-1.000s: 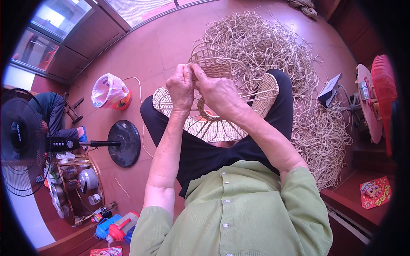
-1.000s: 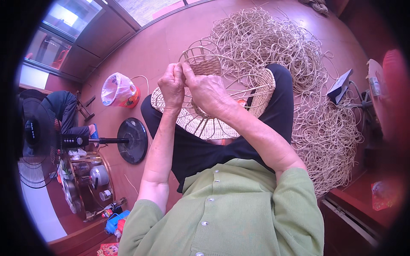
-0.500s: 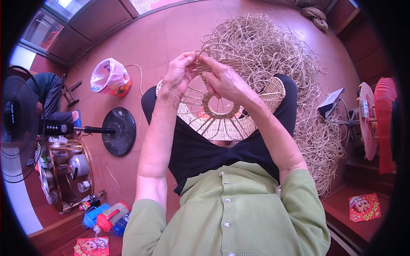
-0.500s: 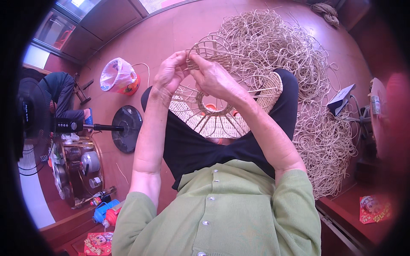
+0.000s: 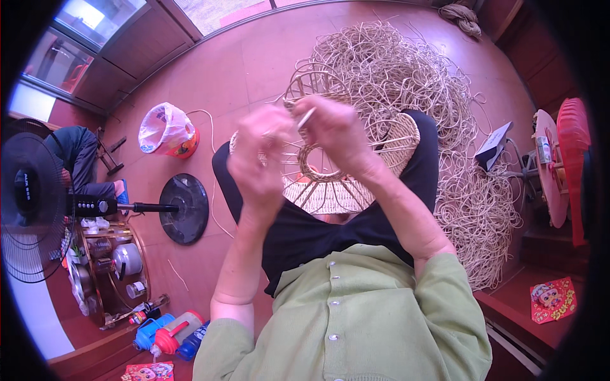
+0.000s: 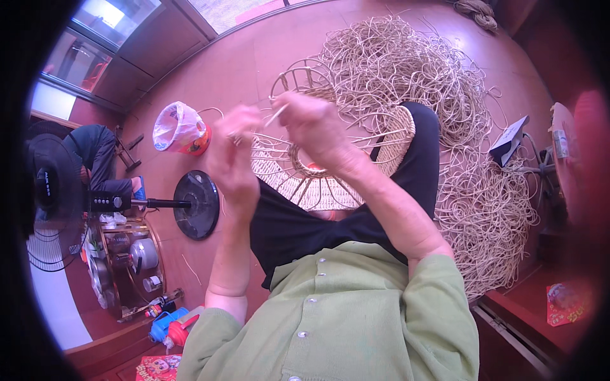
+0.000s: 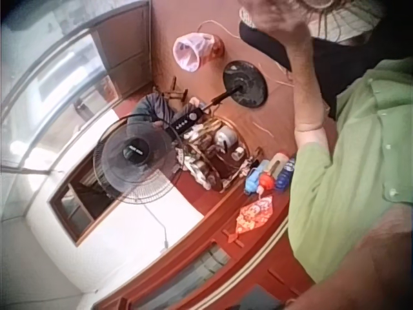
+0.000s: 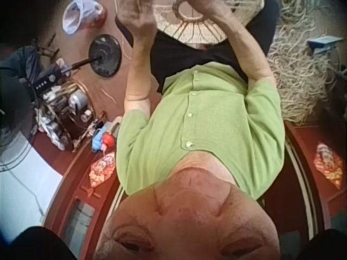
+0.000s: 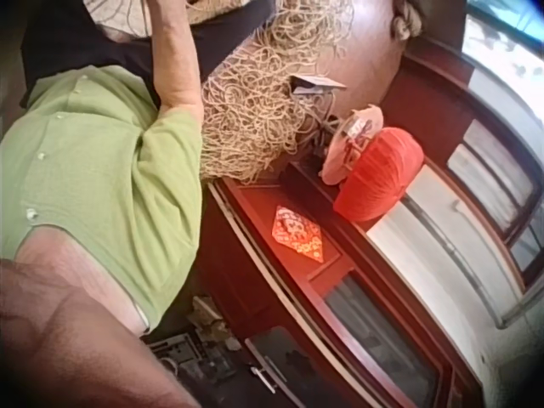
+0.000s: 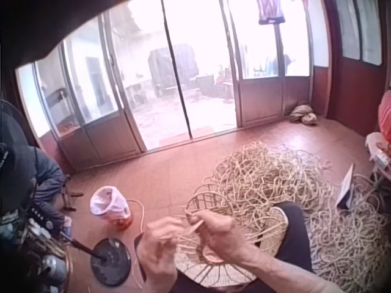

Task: Weaving a decorative or functional object from straw or rattan strands.

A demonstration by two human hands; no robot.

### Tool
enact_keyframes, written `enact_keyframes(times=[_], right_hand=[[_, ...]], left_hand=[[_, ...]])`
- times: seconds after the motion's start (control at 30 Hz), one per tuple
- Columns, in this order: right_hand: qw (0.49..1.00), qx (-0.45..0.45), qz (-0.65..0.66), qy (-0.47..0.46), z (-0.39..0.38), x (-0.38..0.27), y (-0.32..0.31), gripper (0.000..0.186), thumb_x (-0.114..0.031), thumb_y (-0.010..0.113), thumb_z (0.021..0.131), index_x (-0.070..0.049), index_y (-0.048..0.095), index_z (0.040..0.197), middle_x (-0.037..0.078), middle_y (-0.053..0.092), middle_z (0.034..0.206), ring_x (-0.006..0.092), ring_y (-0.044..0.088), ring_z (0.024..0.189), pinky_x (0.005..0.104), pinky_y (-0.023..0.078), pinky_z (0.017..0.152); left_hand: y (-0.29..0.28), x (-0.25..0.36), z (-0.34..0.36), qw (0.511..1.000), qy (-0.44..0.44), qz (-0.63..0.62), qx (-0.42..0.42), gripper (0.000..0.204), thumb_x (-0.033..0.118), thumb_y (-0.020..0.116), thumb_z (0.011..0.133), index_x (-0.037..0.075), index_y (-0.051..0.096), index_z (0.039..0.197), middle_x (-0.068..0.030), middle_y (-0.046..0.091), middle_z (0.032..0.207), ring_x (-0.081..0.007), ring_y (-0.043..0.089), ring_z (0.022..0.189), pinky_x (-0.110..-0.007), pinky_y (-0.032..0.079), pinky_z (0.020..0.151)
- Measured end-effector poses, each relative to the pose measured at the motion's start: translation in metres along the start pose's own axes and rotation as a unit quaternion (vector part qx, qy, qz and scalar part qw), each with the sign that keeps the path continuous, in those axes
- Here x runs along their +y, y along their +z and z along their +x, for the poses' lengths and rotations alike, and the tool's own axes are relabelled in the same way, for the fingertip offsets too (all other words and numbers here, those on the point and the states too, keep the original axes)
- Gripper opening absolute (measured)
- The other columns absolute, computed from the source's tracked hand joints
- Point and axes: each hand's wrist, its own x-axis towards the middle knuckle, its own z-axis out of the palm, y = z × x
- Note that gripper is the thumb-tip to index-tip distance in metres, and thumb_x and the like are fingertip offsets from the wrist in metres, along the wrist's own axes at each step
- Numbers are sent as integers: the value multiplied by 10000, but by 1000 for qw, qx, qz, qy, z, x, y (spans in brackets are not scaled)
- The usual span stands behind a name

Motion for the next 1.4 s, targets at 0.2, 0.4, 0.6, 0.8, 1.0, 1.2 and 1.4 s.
enact_keyframes(times=[0.2, 0.4, 0.6, 0.8, 1.0, 1.2, 1.4], right_hand=[[951, 52, 213, 217, 3, 24, -37, 276, -214, 457, 1033, -23, 629, 932, 30, 645, 718, 61, 614, 532, 182, 473, 436], [949, 64, 211, 226, 2, 35, -36, 280, -213, 448, 1038, -25, 635, 951, 35, 656, 733, 60, 608, 525, 167, 440, 446], [958, 30, 198, 205, -4, 40, -41, 283, -228, 445, 1040, -39, 634, 948, 34, 665, 740, 57, 613, 540, 165, 426, 467], [966, -7, 123, 229, -11, 26, -32, 293, -238, 471, 1031, -56, 649, 887, 5, 662, 728, 46, 614, 580, 185, 433, 498], [969, -25, 127, 208, -16, 12, -21, 287, -207, 486, 1023, -30, 641, 859, 6, 652, 705, 62, 614, 588, 203, 480, 554], [981, -51, 38, 185, -25, 3, -17, 265, -191, 506, 1009, -34, 631, 837, 8, 642, 685, 63, 609, 586, 231, 482, 557], [986, -56, 53, 146, -27, 6, -12, 273, -196, 506, 1007, -30, 634, 832, 12, 637, 660, 74, 613, 575, 242, 481, 541]], left_hand=[[-3, -80, 16, 856, -466, -192, -110, 197, 114, 542, 973, -38, 642, 1048, -94, 690, 983, -187, 673, 923, -340, 547, 846], [16, -98, 20, 841, -487, -220, -81, 175, 168, 580, 961, 7, 631, 1007, -75, 687, 912, -171, 682, 825, -355, 580, 755], [20, -96, 24, 793, -524, -307, -54, 146, 191, 555, 976, 68, 618, 1021, -33, 646, 853, -147, 657, 813, -343, 568, 737], [19, -98, 20, 823, -454, -337, -55, 185, 188, 560, 976, 31, 631, 1045, -76, 676, 886, -167, 673, 829, -334, 570, 752], [11, -91, 10, 835, -495, -227, -78, 212, 192, 560, 979, 14, 640, 1062, -113, 698, 936, -171, 683, 858, -324, 565, 785], [24, -96, 24, 830, -455, -319, -53, 246, 232, 547, 987, 14, 658, 1014, -110, 699, 935, -165, 684, 842, -327, 564, 781], [10, -107, 15, 835, -478, -243, -125, 215, 215, 560, 974, 23, 657, 966, -98, 696, 910, -169, 687, 835, -333, 566, 790]])
